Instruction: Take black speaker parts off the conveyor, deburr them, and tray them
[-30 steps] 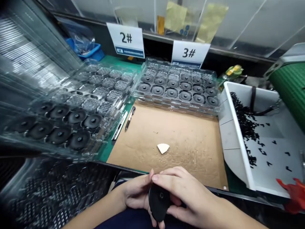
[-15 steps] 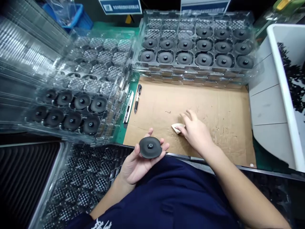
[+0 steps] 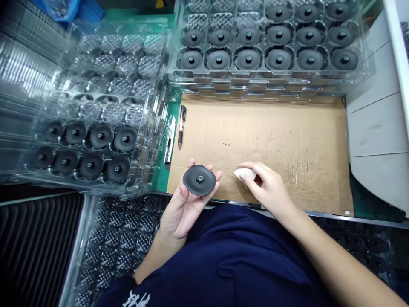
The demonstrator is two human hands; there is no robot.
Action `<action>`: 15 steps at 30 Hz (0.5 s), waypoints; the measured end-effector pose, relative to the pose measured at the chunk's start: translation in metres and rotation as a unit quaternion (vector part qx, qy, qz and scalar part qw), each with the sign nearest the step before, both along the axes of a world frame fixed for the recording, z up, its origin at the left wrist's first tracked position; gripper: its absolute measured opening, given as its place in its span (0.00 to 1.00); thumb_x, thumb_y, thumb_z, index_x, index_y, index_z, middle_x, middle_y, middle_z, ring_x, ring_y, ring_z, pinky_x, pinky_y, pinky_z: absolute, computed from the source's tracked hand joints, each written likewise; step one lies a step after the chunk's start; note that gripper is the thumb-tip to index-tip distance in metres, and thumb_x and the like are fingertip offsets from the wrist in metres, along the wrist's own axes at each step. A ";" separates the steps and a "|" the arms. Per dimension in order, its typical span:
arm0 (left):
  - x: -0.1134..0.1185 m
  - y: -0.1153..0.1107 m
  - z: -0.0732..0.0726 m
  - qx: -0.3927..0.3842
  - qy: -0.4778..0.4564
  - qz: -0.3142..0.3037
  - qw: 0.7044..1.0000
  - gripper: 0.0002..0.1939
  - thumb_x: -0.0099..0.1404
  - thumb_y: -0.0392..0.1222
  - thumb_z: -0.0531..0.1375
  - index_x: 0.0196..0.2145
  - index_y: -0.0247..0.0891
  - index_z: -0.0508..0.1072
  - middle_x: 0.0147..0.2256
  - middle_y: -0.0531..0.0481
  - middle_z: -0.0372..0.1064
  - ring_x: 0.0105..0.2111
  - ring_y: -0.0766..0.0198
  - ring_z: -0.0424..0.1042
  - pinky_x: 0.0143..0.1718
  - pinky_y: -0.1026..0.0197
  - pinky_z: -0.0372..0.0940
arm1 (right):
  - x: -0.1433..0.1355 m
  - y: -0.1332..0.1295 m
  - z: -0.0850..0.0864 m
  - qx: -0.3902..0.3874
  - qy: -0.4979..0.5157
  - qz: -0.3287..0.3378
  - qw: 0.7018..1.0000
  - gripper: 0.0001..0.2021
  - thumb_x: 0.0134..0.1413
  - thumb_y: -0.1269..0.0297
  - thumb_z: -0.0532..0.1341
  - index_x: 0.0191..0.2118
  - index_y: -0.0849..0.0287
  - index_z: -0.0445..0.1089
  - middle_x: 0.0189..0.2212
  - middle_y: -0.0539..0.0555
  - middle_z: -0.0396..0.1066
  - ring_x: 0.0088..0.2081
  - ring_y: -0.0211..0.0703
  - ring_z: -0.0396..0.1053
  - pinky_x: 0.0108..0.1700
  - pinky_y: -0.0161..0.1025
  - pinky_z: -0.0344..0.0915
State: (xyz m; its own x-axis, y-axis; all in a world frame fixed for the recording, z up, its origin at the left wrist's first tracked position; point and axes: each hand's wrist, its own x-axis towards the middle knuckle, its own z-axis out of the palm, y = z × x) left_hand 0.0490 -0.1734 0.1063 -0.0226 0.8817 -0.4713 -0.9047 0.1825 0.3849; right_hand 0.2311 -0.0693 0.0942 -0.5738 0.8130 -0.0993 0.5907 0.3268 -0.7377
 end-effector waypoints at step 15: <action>0.018 0.027 0.009 -0.015 0.156 -0.009 0.988 0.26 0.55 0.38 0.66 0.52 0.43 0.68 0.47 0.48 0.71 0.47 0.58 0.70 0.48 0.61 0.67 | -0.047 -0.004 0.065 0.135 0.146 0.120 0.973 0.12 0.59 0.72 0.51 0.46 0.63 0.67 0.37 0.56 0.71 0.38 0.42 0.67 0.41 0.42 0.64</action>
State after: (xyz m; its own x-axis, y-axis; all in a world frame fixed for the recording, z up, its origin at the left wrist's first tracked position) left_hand 0.0673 -0.1469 0.1155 -0.1555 0.8687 -0.4702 -0.7397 0.2131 0.6383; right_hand 0.1845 -0.0736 0.1593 -0.7214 0.6267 0.2948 0.2515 0.6336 -0.7316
